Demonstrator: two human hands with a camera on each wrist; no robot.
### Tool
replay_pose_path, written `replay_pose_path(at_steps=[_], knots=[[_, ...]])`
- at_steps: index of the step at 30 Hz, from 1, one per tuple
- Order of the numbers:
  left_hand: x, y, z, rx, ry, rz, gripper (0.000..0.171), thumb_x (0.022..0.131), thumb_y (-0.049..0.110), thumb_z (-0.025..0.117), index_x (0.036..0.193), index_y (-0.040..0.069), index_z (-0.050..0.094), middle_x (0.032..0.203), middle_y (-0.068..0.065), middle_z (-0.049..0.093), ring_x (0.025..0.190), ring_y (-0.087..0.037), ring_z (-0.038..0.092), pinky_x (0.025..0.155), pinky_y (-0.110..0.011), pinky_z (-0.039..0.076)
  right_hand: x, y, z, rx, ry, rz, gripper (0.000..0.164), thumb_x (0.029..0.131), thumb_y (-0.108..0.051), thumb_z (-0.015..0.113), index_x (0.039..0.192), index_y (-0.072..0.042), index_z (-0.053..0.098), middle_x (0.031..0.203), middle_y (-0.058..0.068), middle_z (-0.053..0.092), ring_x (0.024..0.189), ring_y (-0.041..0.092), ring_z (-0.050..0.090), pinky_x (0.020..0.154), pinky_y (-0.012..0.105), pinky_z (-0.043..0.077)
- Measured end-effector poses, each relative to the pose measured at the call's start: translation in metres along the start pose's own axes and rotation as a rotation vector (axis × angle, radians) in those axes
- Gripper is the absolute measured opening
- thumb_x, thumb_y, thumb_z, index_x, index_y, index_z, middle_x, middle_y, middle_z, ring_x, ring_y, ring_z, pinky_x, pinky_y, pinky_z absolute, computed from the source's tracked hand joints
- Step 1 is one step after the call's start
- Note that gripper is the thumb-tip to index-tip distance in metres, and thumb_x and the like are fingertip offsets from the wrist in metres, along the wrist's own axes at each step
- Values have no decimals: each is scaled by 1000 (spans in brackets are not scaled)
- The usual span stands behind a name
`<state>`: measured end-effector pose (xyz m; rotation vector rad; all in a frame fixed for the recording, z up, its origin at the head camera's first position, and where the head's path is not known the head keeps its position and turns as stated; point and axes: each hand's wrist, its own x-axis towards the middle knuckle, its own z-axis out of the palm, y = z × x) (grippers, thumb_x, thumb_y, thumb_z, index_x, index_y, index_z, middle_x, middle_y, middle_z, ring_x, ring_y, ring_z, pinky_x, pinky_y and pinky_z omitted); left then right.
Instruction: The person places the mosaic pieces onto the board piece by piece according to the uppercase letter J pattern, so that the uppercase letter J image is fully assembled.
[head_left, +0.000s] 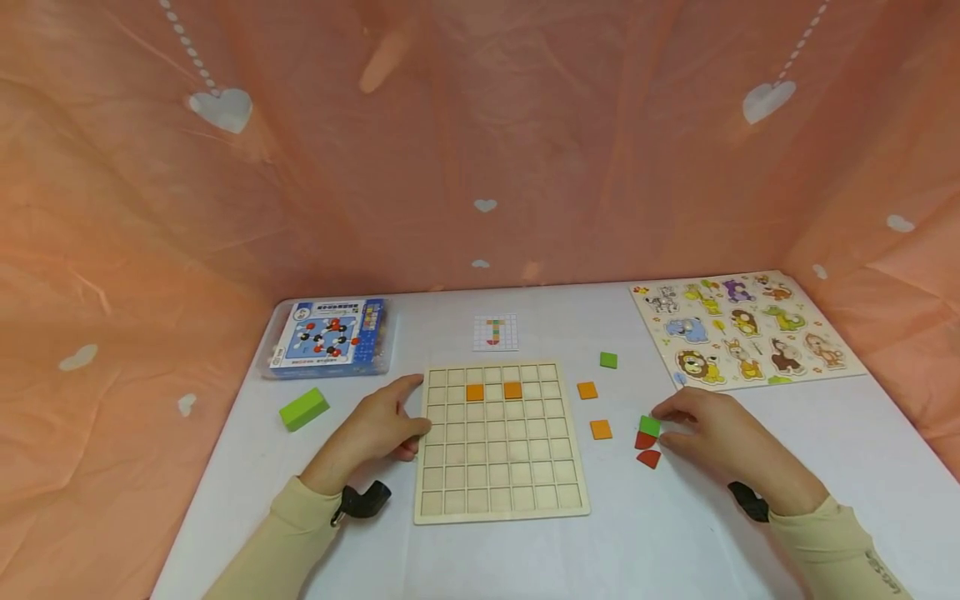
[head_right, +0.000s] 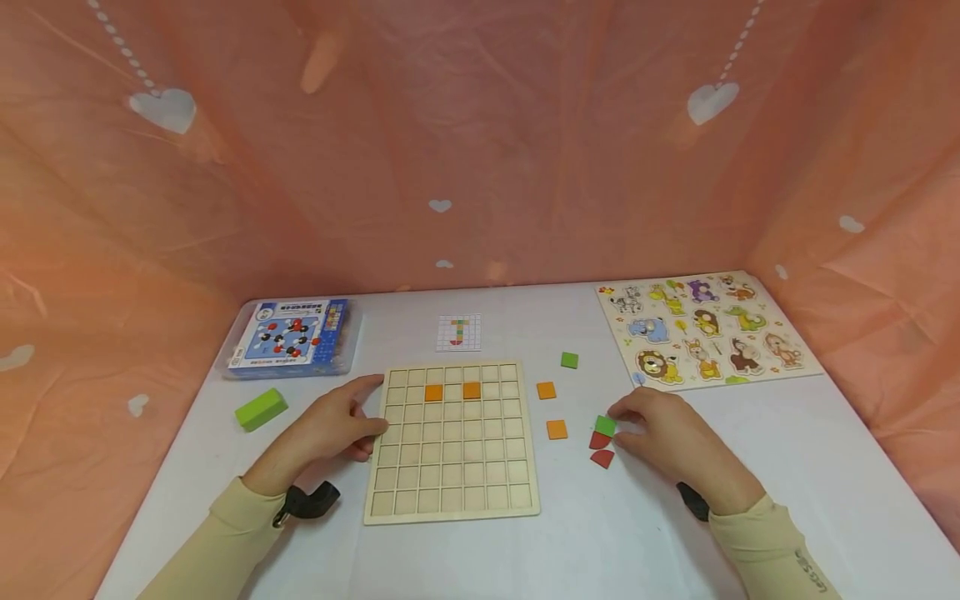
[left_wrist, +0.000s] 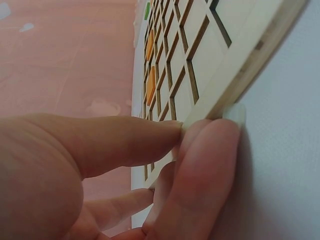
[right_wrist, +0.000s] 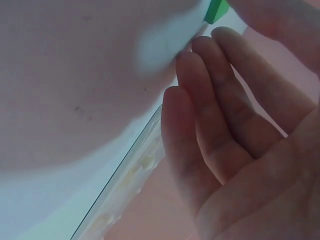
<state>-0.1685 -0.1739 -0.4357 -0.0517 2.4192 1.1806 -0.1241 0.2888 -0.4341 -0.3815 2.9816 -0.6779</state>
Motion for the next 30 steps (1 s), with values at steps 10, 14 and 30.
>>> replay_pose_path(at_steps=[10,14,30], knots=[[1,-1,2,-25,4,-5,83,96,10,77,169,15,36,75,-11,67,57,-15,67,58,-29,63,3,-2,3,-20,4,4,20,89,-11,82,108,-12,82,107,2,78,103,26,72,95,55,60],[2,-1,2,-31,6,-10,84,96,10,78,169,16,36,76,-11,68,58,-15,67,58,-29,63,4,-3,3,-22,5,6,19,89,-12,82,108,-12,82,106,1,77,103,25,72,95,54,60],[2,-2,2,-22,8,0,84,96,11,77,169,15,36,74,-11,68,57,-15,67,57,-29,63,20,-13,5,29,5,16,16,91,-16,83,107,-15,81,106,-2,76,101,21,70,94,51,61]])
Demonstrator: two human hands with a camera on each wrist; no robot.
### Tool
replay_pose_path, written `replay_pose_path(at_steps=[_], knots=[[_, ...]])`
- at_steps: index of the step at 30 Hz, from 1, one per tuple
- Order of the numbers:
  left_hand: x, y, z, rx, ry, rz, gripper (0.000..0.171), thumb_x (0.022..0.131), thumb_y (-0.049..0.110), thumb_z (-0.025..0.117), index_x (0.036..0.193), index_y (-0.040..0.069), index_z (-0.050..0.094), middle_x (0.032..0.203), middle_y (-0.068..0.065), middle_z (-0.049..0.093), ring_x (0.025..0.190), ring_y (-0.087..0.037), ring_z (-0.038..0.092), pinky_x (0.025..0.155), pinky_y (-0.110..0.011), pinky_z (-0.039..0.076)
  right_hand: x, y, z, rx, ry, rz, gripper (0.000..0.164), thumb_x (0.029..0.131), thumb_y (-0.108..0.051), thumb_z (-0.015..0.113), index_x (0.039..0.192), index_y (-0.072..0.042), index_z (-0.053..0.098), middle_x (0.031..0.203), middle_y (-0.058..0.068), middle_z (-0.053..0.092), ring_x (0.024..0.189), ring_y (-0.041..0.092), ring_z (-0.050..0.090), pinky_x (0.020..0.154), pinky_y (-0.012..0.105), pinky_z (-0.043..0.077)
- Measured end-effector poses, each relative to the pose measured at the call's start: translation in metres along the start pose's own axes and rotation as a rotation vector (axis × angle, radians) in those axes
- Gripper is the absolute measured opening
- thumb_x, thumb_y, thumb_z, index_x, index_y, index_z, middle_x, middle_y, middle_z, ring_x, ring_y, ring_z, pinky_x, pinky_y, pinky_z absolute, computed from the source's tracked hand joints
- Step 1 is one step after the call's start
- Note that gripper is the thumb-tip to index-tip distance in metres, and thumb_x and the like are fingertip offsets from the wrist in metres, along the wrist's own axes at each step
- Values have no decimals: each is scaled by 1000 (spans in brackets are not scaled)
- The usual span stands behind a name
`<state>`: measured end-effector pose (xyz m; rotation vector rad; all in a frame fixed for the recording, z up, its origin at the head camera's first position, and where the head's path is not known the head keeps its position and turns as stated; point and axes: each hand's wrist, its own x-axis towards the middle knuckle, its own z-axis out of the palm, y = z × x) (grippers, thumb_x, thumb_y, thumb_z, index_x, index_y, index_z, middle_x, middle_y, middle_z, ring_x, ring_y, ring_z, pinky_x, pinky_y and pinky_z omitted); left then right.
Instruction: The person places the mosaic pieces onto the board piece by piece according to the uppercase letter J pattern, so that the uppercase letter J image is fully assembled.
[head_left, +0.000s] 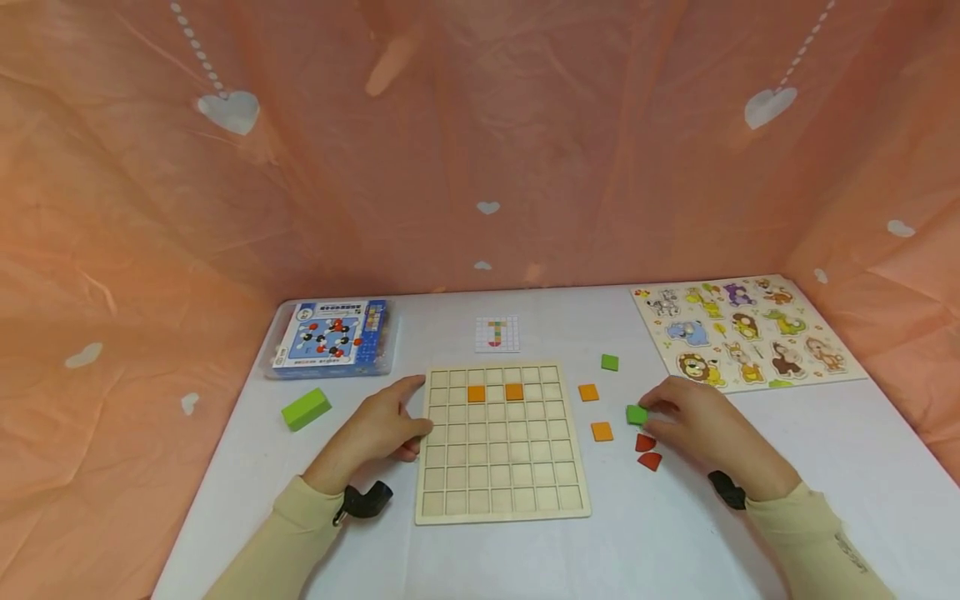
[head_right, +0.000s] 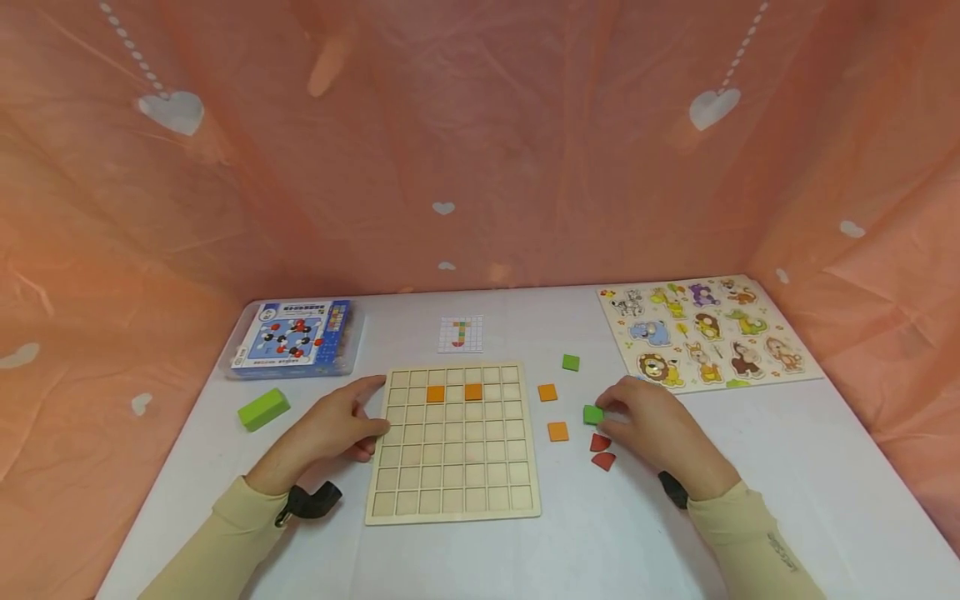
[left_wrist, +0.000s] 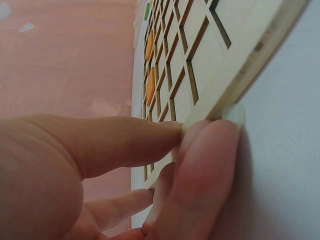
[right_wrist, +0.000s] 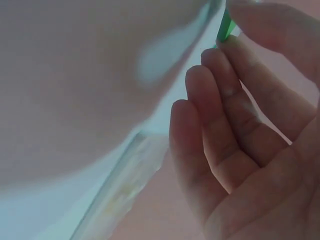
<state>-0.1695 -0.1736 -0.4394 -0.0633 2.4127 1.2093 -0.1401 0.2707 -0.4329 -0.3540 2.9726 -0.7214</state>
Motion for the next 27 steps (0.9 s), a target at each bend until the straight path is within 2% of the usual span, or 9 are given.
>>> replay_pose_path(at_steps=[8,17,23,27], knots=[[-2,-1,0,-8,7,4,83,96,10,77,169,16,37,73,-11,68,55,-15,66,56,-29,62,35,-39,7,25,-24,-36,16,92,-16,80,108,-14,81,106,-1,74,97,19,65,92,45,59],[-1,2,1,4,22,10,83,96,9,77,168,16,38,73,-12,67,56,-16,67,55,-29,61,75,-82,36,21,-53,-145,20,90,-15,81,110,-10,81,107,1,76,99,21,69,96,46,60],[-2,2,1,7,22,0,83,96,8,77,168,16,38,72,-11,67,55,-16,66,55,-28,61,92,-109,51,49,-82,-175,19,92,-16,79,110,-11,81,107,0,76,101,21,71,98,44,61],[-2,1,1,9,22,2,83,96,9,76,169,16,37,70,-11,68,55,-16,66,55,-28,61,99,-122,59,35,-83,-218,16,92,-15,80,108,-11,82,103,1,75,95,19,70,94,41,61]])
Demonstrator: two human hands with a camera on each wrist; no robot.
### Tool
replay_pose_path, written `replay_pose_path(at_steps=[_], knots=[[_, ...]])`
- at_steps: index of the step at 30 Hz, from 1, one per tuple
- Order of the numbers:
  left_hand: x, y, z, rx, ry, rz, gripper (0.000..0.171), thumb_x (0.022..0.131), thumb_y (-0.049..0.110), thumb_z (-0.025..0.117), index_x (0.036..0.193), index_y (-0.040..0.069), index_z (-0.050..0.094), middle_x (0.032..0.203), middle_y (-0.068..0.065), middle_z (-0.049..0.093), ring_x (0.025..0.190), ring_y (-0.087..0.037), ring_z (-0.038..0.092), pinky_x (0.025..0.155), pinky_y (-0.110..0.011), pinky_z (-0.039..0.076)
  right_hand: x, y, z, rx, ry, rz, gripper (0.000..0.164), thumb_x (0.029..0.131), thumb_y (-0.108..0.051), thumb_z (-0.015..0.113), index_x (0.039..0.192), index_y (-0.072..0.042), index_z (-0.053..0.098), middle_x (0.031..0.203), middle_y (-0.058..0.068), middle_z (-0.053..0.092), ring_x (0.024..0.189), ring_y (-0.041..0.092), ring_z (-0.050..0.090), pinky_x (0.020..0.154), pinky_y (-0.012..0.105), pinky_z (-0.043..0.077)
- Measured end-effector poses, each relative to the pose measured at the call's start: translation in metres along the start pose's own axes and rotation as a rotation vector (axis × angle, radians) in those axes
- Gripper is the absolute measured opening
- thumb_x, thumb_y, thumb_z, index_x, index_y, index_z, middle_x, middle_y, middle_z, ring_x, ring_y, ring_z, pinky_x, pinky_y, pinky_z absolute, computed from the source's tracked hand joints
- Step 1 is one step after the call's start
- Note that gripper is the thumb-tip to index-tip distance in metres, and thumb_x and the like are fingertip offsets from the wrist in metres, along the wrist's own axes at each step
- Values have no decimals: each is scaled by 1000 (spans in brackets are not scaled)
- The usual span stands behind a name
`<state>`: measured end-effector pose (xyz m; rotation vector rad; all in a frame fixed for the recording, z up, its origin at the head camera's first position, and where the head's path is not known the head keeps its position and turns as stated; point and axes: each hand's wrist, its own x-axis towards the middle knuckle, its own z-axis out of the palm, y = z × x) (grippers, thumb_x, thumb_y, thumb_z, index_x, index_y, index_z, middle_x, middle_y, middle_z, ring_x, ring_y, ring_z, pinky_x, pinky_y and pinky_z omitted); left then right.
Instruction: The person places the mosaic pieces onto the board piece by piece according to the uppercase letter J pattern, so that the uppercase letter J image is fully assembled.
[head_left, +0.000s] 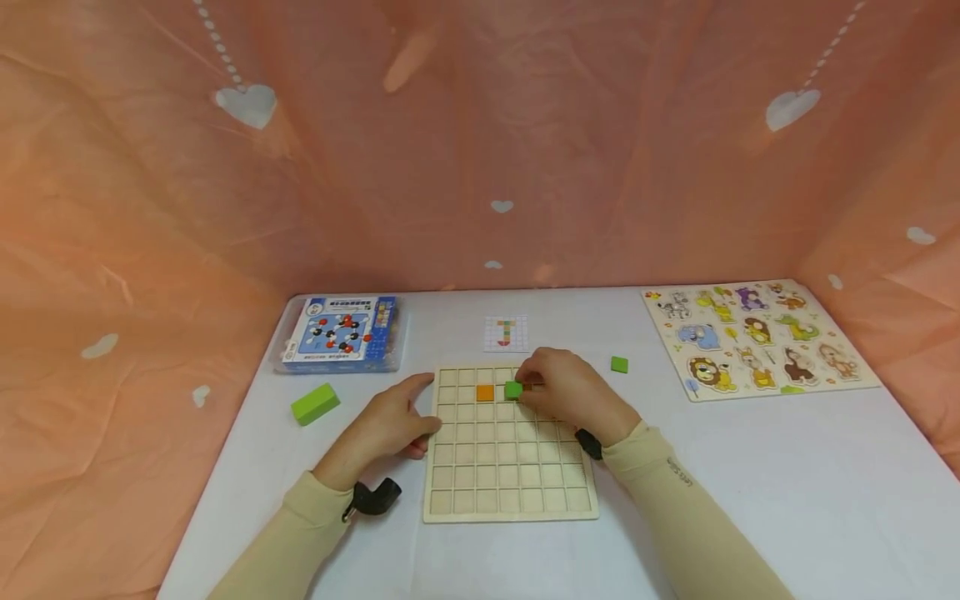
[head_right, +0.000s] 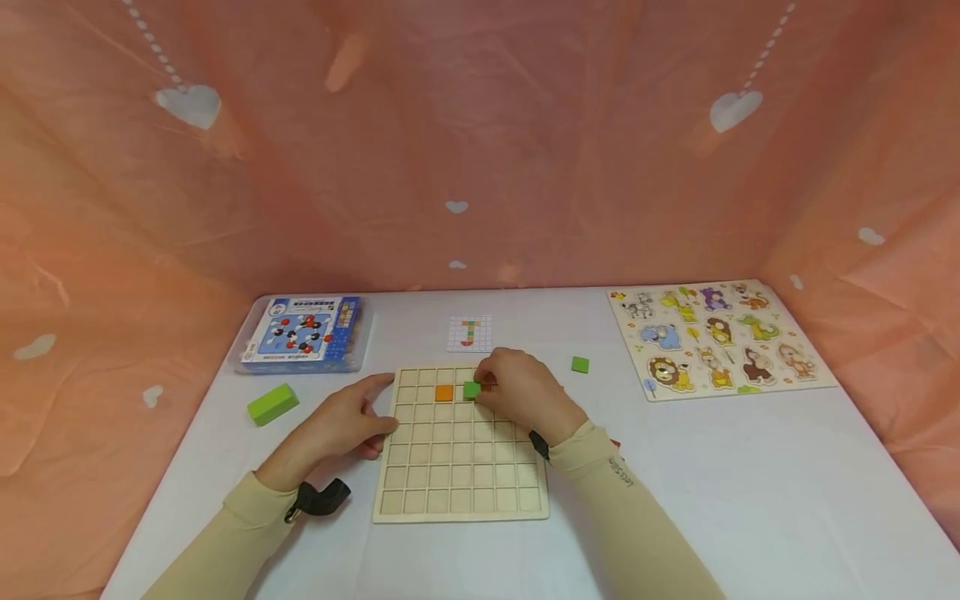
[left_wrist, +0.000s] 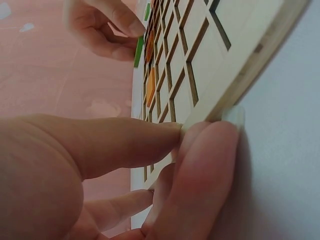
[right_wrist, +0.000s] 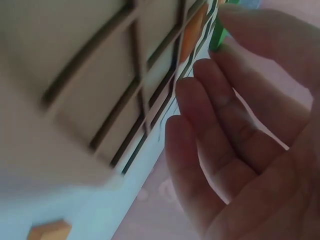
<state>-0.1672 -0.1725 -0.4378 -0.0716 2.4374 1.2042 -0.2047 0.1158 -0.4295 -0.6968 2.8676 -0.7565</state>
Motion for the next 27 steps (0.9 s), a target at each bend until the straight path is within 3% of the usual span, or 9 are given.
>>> replay_pose_path(at_steps=[6,27], knots=[[1,1,2,-5,1,-2,83,96,8,76,168,15,38,70,-11,68,55,-16,66,54,-28,60,5,-7,8,-20,-12,-2,17,93,-19,84,108,-12,82,101,0,74,89,16,64,87,38,59],[2,0,0,0,-8,8,83,96,8,76,169,15,36,71,-11,67,55,-17,67,55,-29,62,8,-14,11,-57,-13,4,18,91,-17,86,108,-11,83,103,1,74,90,16,65,88,39,60]])
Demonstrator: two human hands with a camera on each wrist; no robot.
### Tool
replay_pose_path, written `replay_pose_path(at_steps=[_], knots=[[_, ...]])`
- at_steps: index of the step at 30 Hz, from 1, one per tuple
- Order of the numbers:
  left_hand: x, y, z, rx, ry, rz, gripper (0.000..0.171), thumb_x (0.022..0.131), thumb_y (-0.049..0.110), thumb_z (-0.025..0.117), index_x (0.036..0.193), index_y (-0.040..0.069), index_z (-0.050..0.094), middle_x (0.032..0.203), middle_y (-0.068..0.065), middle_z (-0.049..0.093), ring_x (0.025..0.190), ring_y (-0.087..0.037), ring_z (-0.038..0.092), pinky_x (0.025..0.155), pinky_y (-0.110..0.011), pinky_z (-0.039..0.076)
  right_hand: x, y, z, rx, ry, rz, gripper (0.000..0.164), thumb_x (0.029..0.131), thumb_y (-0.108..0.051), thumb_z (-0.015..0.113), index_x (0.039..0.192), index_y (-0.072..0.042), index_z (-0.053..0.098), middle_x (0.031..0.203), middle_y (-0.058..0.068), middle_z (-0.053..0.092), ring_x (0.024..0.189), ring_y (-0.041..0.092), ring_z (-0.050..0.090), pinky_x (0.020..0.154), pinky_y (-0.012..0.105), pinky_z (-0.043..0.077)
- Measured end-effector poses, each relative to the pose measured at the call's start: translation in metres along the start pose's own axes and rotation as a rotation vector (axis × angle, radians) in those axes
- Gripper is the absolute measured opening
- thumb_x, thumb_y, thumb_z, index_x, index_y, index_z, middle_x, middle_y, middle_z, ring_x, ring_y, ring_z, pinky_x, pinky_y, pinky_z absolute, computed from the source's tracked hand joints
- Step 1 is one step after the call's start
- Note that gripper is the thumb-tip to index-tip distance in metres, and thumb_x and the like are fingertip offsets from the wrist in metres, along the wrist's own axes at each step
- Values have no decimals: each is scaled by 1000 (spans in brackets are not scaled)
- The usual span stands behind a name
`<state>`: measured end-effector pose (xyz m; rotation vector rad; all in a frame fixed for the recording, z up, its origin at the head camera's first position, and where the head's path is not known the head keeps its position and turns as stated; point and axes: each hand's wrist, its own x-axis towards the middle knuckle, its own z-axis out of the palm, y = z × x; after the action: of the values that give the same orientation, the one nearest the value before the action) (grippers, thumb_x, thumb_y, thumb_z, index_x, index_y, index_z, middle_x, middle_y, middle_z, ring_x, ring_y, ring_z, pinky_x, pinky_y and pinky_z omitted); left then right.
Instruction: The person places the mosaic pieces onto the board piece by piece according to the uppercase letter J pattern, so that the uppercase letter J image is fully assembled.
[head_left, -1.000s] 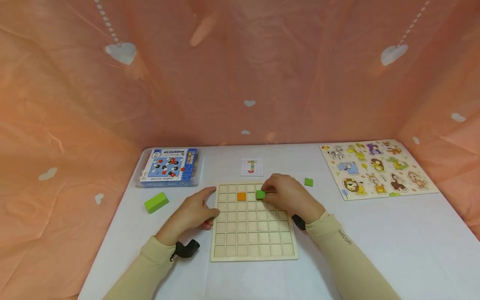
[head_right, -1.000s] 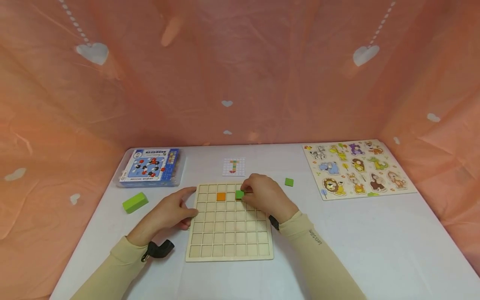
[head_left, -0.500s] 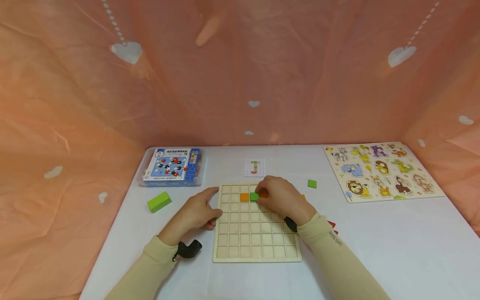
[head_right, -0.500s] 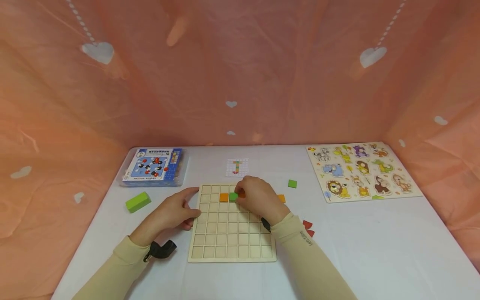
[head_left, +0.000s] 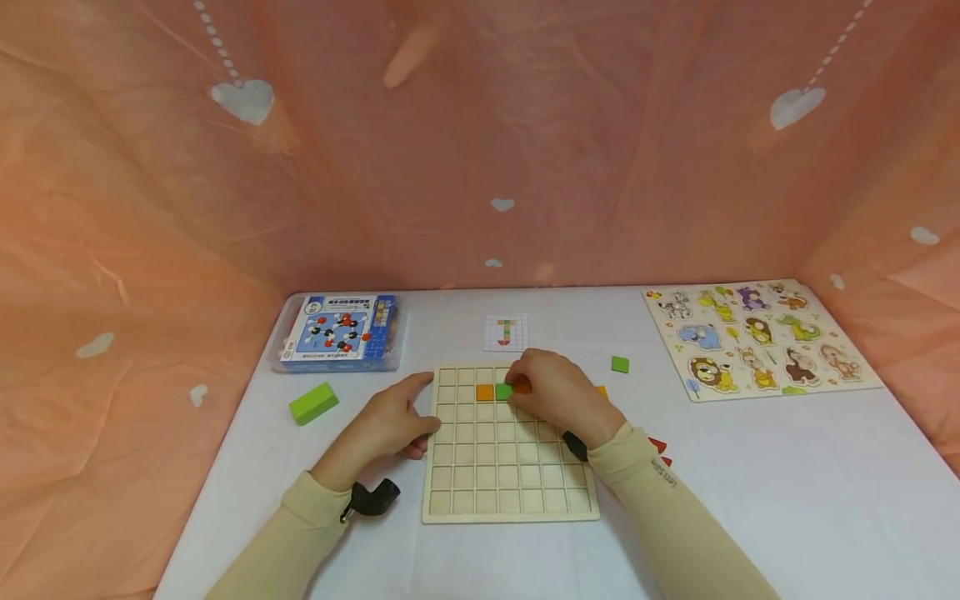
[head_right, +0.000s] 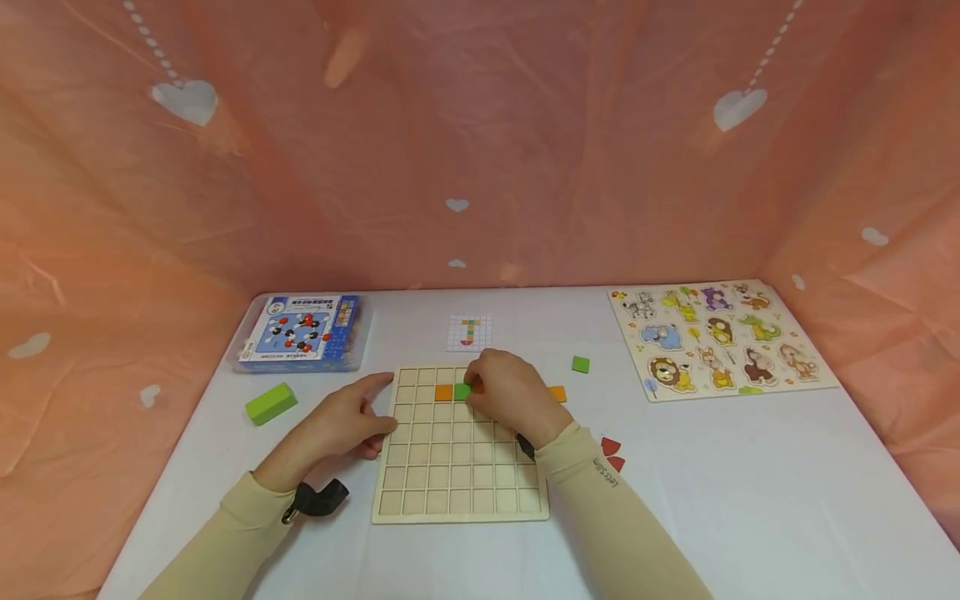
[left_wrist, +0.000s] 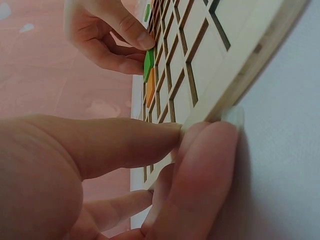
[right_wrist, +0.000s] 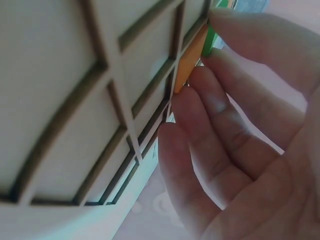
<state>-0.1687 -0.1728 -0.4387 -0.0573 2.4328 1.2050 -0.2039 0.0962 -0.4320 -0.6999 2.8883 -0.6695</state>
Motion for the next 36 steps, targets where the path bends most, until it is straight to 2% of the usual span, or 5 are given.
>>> replay_pose_path(at_steps=[7,15,21,26,36], knots=[[0,3,1,-3,1,-13,84,96,7,77,169,15,37,69,-11,66,54,-16,66,54,-29,61,-2,1,0,-12,6,-10,18,92,-19,86,108,-12,83,102,1,74,90,17,66,88,39,60],[1,6,3,-6,-8,6,83,96,5,74,169,13,35,67,-11,67,54,-15,66,54,-30,62,-3,3,-1,-21,2,-6,21,91,-21,86,109,-11,83,104,1,75,93,18,68,92,40,61],[3,6,2,13,-17,9,83,97,7,75,169,13,35,69,-11,67,54,-15,67,55,-29,62,-6,9,-7,50,-22,19,22,93,-18,82,113,-10,82,109,2,76,100,20,70,96,42,61],[4,4,1,4,-28,-1,83,97,8,75,169,14,34,70,-11,68,55,-15,67,56,-29,62,-18,23,-20,142,-7,62,25,95,-15,76,118,-8,80,114,1,76,107,22,72,98,44,61],[2,3,-2,14,-25,-22,84,97,11,75,170,15,34,74,-11,68,57,-16,67,57,-29,62,-61,66,-45,134,34,160,23,96,-16,75,118,-10,80,115,5,77,109,26,71,99,50,60]])
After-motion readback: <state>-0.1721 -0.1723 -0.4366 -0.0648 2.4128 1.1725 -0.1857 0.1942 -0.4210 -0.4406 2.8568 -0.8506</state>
